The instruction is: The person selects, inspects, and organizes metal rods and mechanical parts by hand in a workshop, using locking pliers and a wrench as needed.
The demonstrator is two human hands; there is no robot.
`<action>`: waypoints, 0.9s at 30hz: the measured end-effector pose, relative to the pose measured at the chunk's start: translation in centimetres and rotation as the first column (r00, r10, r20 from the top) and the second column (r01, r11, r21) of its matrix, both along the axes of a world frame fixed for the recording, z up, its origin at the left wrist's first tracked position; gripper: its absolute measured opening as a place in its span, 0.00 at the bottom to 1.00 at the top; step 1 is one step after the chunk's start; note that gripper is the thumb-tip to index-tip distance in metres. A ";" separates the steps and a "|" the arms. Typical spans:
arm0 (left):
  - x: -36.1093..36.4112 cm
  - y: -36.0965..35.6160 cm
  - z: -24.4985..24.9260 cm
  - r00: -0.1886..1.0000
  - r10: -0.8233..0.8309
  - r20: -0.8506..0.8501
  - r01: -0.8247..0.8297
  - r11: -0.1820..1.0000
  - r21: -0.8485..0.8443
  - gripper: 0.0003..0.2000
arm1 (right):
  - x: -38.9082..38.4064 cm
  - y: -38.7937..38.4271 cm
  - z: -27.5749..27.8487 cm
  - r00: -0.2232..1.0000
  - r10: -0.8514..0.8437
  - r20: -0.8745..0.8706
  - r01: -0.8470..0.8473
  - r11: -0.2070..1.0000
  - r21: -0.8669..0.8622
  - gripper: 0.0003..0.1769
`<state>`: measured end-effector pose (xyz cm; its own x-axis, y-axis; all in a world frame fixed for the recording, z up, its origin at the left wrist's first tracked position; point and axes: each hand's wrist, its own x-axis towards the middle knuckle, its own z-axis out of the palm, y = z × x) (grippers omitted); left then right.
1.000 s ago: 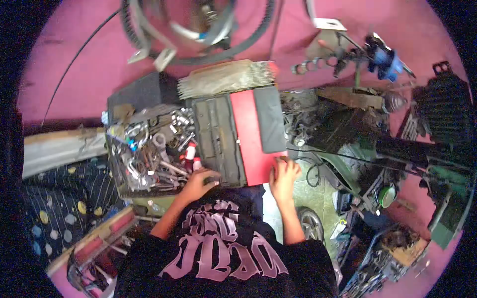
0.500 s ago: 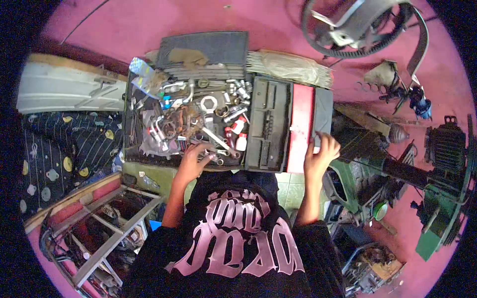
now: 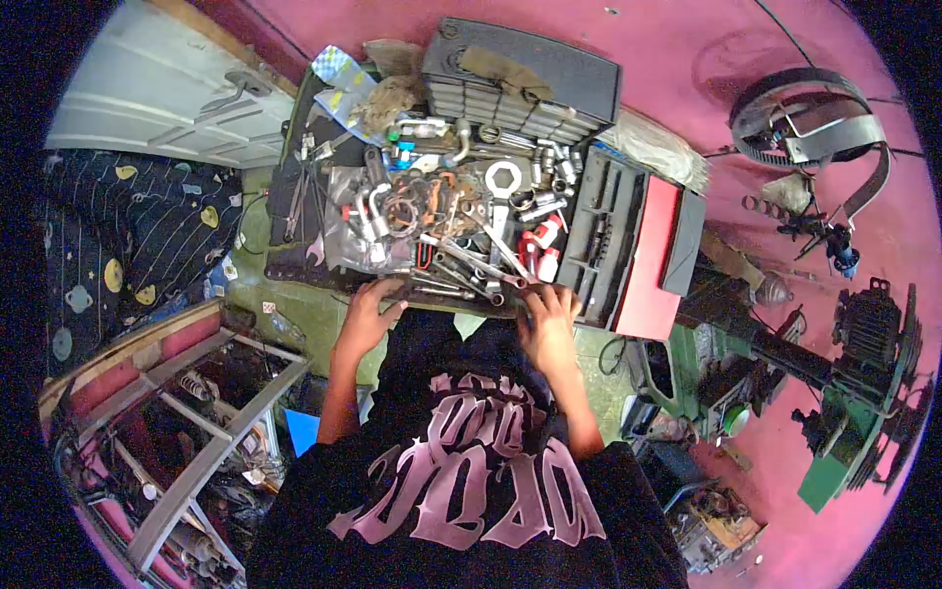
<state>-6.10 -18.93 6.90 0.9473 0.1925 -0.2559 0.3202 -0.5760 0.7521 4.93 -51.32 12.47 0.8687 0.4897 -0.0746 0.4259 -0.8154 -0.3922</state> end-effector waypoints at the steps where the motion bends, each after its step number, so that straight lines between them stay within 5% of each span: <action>1: -0.4 0.7 -0.3 1.000 0.007 0.001 -0.007 1.000 0.000 0.18 | 0.2 0.4 0.0 1.000 -0.002 0.019 0.002 1.000 0.026 0.18; 15: -3.8 2.5 0.9 0.986 0.164 -0.004 -0.162 0.980 0.114 0.21 | 1.6 -1.0 0.0 0.999 -0.012 0.043 0.010 0.999 0.046 0.16; 21: -4.7 -3.7 2.1 0.985 -0.104 -0.135 0.121 0.985 0.125 0.25 | 3.8 -1.8 -2.8 0.992 -0.059 0.114 0.039 0.985 0.168 0.12; 27: -4.8 -4.1 3.5 0.971 -0.085 -0.221 0.117 0.984 0.134 0.22 | 5.9 -1.8 -2.9 0.983 -0.077 0.168 0.039 0.975 0.217 0.08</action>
